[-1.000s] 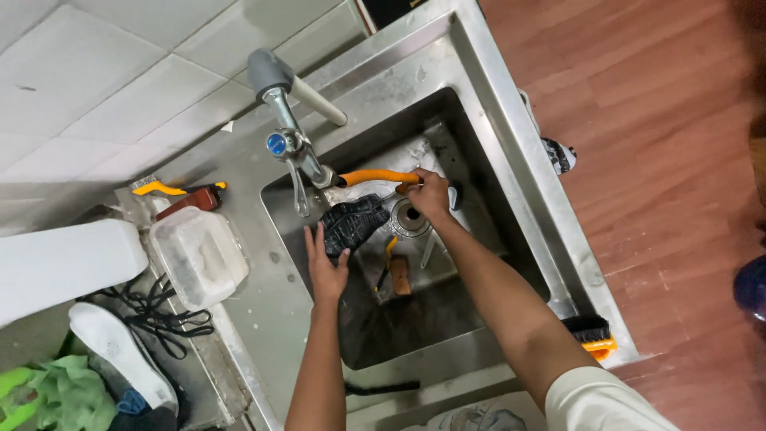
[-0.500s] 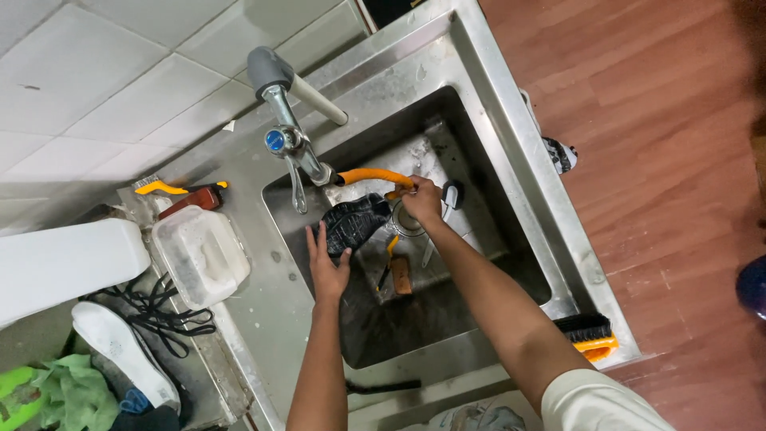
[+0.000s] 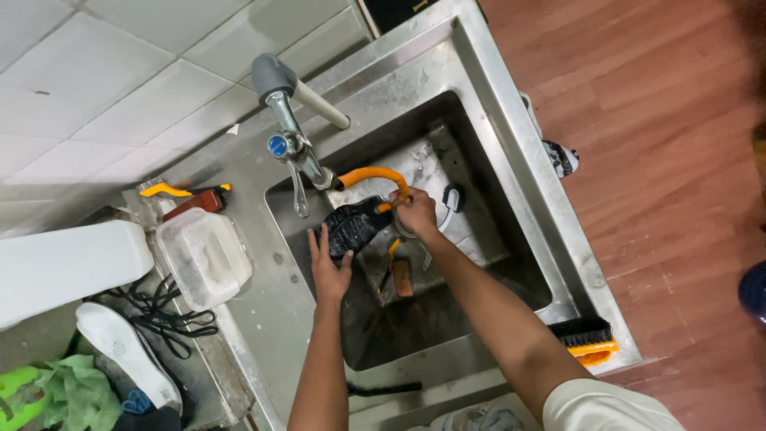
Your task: The person scrubs the sole and upper of a black shoe with a small brush over a stainless steel sink, then rinses the shoe under running water. The person continues to scrub the shoe's upper surface with the brush.
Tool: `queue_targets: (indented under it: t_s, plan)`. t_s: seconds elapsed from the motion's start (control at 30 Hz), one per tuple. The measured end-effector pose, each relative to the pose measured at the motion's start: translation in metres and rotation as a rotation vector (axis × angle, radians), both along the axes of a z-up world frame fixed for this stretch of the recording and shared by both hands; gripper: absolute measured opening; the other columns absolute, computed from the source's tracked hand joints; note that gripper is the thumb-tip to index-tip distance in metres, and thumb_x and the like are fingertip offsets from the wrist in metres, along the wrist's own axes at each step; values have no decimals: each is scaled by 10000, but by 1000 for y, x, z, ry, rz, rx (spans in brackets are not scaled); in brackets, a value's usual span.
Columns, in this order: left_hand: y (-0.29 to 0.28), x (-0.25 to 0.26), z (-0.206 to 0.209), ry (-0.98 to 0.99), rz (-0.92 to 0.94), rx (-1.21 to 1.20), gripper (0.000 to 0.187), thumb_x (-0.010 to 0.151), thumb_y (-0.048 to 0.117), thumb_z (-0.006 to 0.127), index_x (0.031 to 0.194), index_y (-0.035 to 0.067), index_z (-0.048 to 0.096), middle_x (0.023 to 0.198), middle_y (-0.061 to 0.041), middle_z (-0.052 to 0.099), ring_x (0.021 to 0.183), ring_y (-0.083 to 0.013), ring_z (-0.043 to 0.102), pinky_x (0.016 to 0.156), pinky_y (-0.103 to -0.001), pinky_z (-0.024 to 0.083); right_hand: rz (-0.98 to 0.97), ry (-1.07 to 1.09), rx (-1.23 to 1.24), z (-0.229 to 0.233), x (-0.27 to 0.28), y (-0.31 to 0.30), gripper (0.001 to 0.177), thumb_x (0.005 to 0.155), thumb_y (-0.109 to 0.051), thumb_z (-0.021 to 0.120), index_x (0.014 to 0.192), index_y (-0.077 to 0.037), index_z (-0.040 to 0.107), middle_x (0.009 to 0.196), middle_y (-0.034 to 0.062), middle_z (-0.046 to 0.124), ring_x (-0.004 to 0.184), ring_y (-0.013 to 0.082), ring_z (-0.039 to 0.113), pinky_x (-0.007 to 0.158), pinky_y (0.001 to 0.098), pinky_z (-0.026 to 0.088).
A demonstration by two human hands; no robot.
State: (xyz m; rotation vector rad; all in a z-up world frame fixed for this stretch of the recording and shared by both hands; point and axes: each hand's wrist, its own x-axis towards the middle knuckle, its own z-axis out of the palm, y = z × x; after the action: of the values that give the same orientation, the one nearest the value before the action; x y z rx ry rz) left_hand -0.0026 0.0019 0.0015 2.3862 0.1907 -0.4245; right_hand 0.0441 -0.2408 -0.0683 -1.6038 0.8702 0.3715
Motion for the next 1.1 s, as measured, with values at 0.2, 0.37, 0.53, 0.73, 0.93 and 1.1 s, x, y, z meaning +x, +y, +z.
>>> queue_targets:
  t_s: [0.2,0.37,0.53,0.73,0.93,1.1]
  plan:
    - [1,0,0,-30,-24,-10,872,1026,162,740,1750,295,273,1812,-186,55,1573,-497,284,1168,-617,465,36,-20,26,34,-7,8,244,887,-236,724,1096,-210,847,879,120,755,962,314,753,900,466,595]
    - [-2,1,3,-17,-30,3,865,1035,158,728,1752,291,261,1813,-178,43,1578,-502,262,1160,-627,476,17,-49,64,19,-6,23,220,856,-278,780,1049,-201,850,878,132,773,964,308,767,904,439,598]
    - [-1,1,1,-6,-29,17,882,1029,164,741,1754,304,258,1817,-168,37,1586,-489,253,1156,-614,480,3,27,82,52,-2,30,162,839,-237,744,950,-160,832,759,56,773,785,201,796,857,370,623]
    - [-6,1,9,5,-30,34,877,1028,156,735,1750,303,260,1818,-162,47,1591,-483,249,1198,-604,444,-151,-101,308,9,-7,47,228,861,-74,731,1065,-65,832,811,180,793,682,201,795,633,284,693]
    - [-3,2,4,17,-33,43,882,1021,183,741,1749,303,259,1818,-165,47,1607,-461,237,1244,-575,406,-201,-96,416,43,-8,49,264,923,-39,710,1169,28,777,953,273,757,780,262,808,680,317,712]
    - [-5,2,4,27,-28,43,877,1029,183,734,1750,319,253,1821,-154,41,1617,-448,223,1257,-559,386,-217,-68,423,57,-5,52,258,916,-60,738,1156,20,784,986,255,683,755,285,810,672,343,722]
